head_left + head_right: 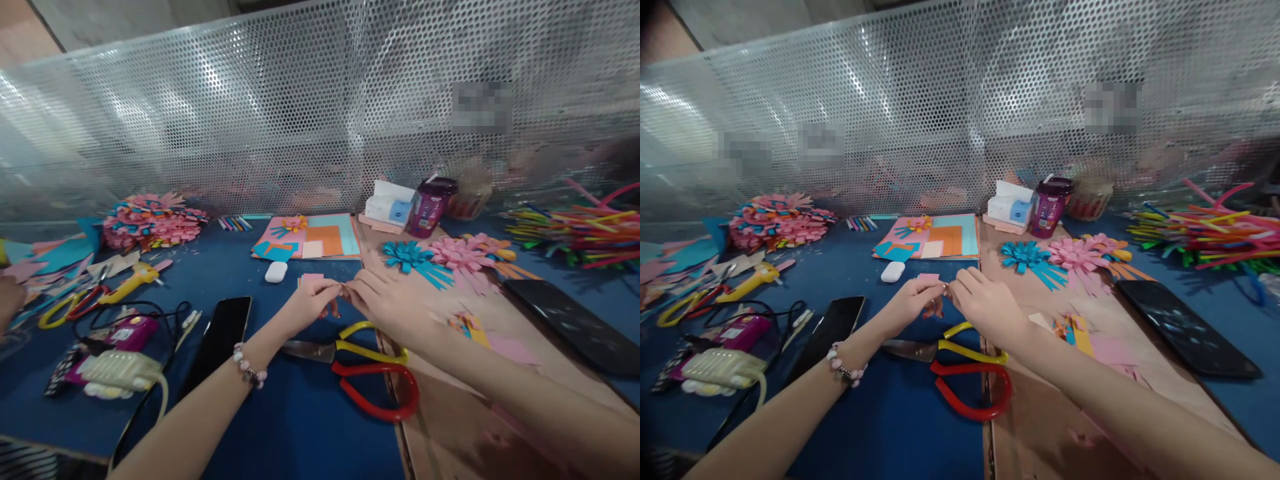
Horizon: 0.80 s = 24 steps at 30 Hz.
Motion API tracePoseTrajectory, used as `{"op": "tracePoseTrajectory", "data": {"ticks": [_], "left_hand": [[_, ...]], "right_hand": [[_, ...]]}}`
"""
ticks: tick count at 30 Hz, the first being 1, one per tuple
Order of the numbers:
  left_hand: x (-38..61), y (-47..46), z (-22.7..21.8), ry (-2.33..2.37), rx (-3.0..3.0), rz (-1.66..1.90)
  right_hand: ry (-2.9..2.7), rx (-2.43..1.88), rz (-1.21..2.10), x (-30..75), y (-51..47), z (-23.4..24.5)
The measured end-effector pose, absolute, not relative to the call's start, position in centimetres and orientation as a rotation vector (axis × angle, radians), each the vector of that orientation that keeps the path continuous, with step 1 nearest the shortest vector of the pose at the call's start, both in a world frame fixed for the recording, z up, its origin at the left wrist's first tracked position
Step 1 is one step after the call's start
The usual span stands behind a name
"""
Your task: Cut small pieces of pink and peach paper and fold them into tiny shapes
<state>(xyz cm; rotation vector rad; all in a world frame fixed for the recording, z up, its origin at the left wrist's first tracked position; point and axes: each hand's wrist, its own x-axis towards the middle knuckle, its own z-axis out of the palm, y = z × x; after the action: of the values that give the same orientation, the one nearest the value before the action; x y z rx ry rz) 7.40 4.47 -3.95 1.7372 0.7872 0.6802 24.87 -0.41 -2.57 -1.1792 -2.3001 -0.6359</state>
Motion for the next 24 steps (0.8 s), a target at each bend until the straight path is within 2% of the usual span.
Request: {"op": "tracePoseTrajectory", "data": {"ticks": [6,15,24], "left_hand": [[7.35,4.47,-3.89,0.815,1.768,0.71],[7.17,4.26,-3.21,0.766,1.994,0.681],[7.1,4.16,-3.14,0.761,2.049,0.66]], "right_hand": [[-2.282,-1.182,-0.614,24.93,-0.62,-2.94],[-2.067,-1.255,0.001,24.64,-0.16,-2.89],[-2.049,-1.233,0.06,24.61,-0.2,-3.0]]}}
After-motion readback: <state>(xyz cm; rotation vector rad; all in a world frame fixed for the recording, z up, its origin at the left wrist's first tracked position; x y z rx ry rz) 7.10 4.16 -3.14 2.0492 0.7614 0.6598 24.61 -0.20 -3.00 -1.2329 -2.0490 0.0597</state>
